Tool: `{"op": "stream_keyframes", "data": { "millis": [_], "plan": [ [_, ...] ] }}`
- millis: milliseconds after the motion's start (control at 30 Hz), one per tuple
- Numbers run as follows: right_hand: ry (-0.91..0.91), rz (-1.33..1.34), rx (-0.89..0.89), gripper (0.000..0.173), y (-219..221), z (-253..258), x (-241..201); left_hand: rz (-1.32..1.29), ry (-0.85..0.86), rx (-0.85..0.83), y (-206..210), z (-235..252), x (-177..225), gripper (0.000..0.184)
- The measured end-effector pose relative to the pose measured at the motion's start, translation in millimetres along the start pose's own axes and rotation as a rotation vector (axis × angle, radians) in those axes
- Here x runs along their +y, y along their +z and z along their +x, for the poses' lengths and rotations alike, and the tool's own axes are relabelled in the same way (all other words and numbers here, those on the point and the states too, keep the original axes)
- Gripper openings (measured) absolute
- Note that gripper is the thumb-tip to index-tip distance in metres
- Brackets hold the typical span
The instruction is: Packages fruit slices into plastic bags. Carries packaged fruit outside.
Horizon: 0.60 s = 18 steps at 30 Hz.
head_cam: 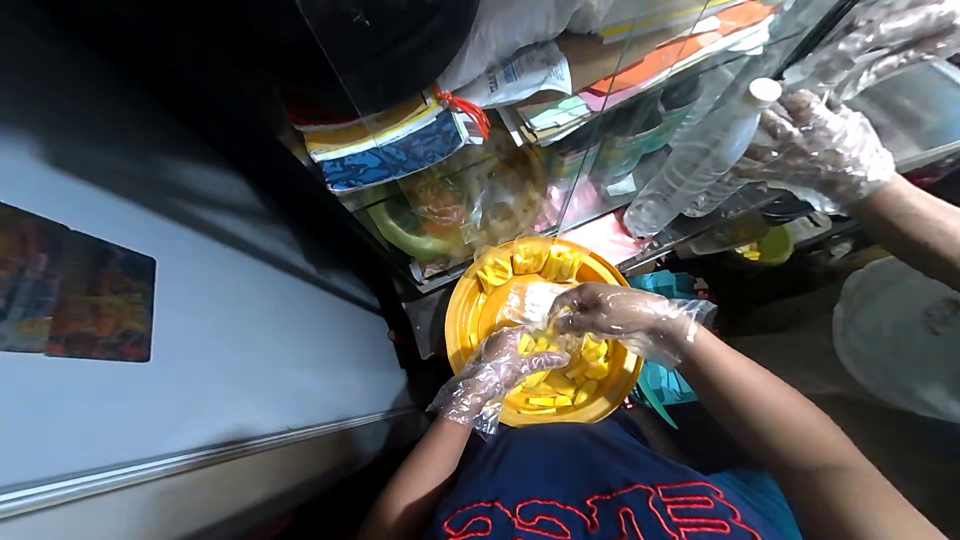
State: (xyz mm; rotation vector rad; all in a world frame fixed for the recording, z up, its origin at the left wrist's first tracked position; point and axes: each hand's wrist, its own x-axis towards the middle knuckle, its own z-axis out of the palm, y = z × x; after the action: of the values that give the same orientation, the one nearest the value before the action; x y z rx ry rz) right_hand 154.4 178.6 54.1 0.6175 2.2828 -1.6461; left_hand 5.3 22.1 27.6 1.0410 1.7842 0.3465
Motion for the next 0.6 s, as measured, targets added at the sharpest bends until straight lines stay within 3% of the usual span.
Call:
{"op": "stream_keyframes", "data": {
  "millis": [267,500,600],
  "plan": [
    [-0.005,0.365,-0.025,0.013,1.7,-2.5,11.2,0.003,0.086,-0.001,-1.5,1.1,-5.1,0.062],
    [0.065,0.005,0.073,0.014,3.8,1.1,-8.0,-0.051,0.154,0.041,2.5,1.0,-15.2,0.054],
    [0.039,-0.011,0.075,0.013,3.6,2.5,-8.1,-0.121,0.124,0.037,1.5,-2.2,-13.7,0.052]
  ]
}}
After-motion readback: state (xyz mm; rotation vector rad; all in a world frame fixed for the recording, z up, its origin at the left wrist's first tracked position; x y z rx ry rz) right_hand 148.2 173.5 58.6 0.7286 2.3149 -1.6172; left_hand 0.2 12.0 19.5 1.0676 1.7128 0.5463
